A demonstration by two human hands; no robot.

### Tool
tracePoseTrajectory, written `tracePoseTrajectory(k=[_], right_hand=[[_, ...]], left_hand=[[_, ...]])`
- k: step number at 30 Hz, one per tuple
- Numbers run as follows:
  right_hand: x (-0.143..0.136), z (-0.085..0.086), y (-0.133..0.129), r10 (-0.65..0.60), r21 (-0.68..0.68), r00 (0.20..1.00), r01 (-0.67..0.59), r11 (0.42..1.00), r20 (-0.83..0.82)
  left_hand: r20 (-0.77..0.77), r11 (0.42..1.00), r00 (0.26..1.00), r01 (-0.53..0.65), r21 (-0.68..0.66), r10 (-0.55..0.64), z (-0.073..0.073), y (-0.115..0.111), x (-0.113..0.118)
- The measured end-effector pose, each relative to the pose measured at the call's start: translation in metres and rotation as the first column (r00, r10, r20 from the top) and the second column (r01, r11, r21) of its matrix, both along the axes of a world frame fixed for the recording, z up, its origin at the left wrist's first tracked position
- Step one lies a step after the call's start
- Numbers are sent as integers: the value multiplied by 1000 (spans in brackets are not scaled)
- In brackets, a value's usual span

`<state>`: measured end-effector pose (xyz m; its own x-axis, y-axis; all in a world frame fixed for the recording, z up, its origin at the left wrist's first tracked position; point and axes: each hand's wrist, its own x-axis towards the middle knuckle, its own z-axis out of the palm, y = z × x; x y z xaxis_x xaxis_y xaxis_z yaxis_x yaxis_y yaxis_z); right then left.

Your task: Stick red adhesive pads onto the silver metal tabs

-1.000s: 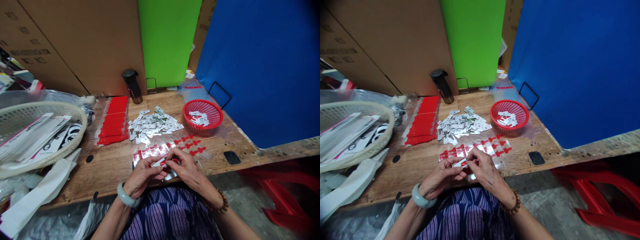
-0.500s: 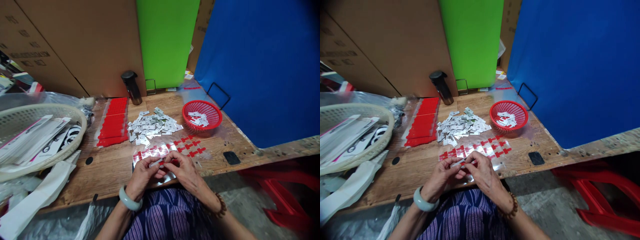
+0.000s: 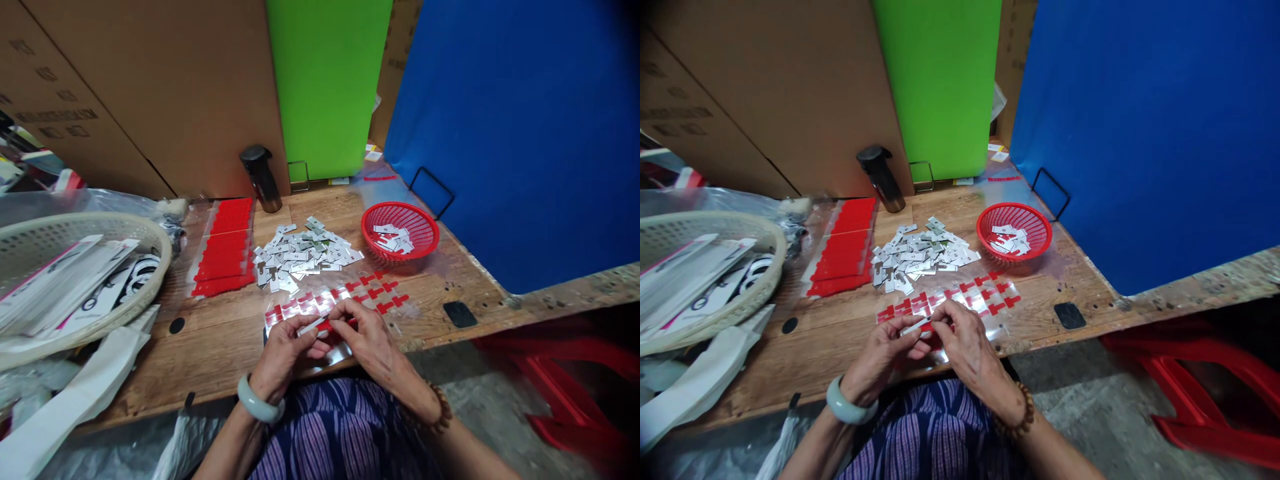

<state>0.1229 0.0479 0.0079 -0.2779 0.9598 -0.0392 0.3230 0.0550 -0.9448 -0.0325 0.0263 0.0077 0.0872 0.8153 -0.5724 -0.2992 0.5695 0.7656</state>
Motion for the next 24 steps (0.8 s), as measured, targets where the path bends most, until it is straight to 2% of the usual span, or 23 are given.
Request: tracePoseTrajectory(k=[7,15,24], right_hand=[[-1,-3,3,-7,88,999,2,996,51],[-1,-3,3,9,62,997,-14,998,82],[-3,-7,3,-5,126,985,-17,992,172]], left_hand=[[0,1000,1000,-24,-20,24,2,0,0],[4,1000,1000,-15,-23,15,-2,0,1],[13,999,1000,-19,-39,20,1,0,2]])
